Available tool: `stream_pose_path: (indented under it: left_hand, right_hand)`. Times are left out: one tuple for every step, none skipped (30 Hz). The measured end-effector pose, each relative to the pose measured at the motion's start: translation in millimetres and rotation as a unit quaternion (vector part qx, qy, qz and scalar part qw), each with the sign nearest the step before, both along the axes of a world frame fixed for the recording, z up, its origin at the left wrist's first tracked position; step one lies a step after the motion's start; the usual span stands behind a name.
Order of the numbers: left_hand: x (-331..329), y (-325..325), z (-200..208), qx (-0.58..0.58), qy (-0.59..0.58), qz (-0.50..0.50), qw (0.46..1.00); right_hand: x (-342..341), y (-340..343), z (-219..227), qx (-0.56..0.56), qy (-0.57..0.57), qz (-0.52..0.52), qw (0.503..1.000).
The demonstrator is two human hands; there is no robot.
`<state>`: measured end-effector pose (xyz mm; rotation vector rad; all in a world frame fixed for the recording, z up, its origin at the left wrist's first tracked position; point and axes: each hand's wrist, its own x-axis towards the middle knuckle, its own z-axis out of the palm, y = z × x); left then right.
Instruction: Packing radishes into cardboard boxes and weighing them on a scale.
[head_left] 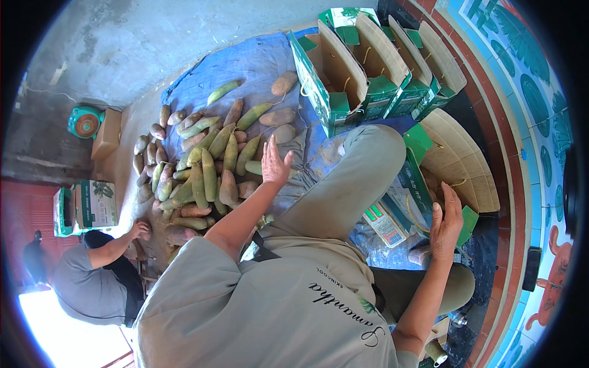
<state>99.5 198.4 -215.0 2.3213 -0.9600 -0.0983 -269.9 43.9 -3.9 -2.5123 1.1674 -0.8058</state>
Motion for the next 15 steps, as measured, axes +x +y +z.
stream_pose_path:
  left_hand:
    - [-0.3,0.1,0.7,-0.001,0.003,-0.001,1.000]
    - [-0.7,0.1,1.3,-0.001,0.003,-0.001,1.000]
    - [-1.2,0.1,1.9,0.002,0.005,0.000,1.000]
    - [-1.3,0.4,2.3,0.005,0.006,0.001,1.000]
    - [-0.9,0.8,1.2,0.005,0.006,0.001,1.000]
    - [-0.3,1.3,-0.7,0.008,0.008,0.001,1.000]
    - [0.1,1.7,-1.8,0.011,0.009,0.001,1.000]
    - [0.4,2.1,-2.9,0.012,0.009,0.001,1.000]
    - [0.5,2.7,-4.1,0.011,0.008,0.000,1.000]
    - [0.2,3.0,-4.3,0.011,0.008,-0.001,1.000]
    - [0.0,3.2,-4.6,0.011,0.008,-0.001,1.000]
    - [-0.2,3.3,-4.8,0.012,0.010,-0.001,1.000]
    - [-0.4,3.1,-4.2,0.012,0.011,-0.001,1.000]
    - [-0.8,3.1,-3.6,0.012,0.011,-0.001,1.000]
    - [-1.3,3.4,-3.0,0.015,0.021,-0.002,1.000]
  right_hand:
    - [0.0,0.0,-0.3,0.000,0.002,-0.001,1.000]
    - [-0.2,-0.2,-0.6,0.000,0.002,-0.002,1.000]
    - [-0.4,-0.4,-0.8,0.000,0.003,-0.002,1.000]
    - [-0.5,-0.5,-1.0,0.000,0.004,-0.002,1.000]
    - [-0.5,-0.5,-1.3,0.000,0.004,-0.002,1.000]
    - [-0.6,-0.4,-1.6,0.004,0.011,-0.004,1.000]
    - [-0.5,-0.5,-1.8,0.008,0.017,-0.007,1.000]
    - [-0.5,-0.6,-1.8,0.008,0.017,-0.006,1.000]
    - [-0.3,-0.8,-1.8,0.009,0.015,-0.005,1.000]
    - [-0.5,-0.8,-1.8,0.010,0.013,-0.004,1.000]
    - [-0.6,-0.8,-1.8,0.010,0.013,-0.004,1.000]
    - [-0.7,-0.7,-1.9,0.013,0.018,-0.005,1.000]
    - [-0.9,-0.6,-1.8,0.016,0.022,-0.006,1.000]
    - [-1.1,-0.5,-2.1,0.016,0.022,-0.006,1.000]
    - [-1.5,-0.3,-2.6,0.018,0.023,-0.008,1.000]
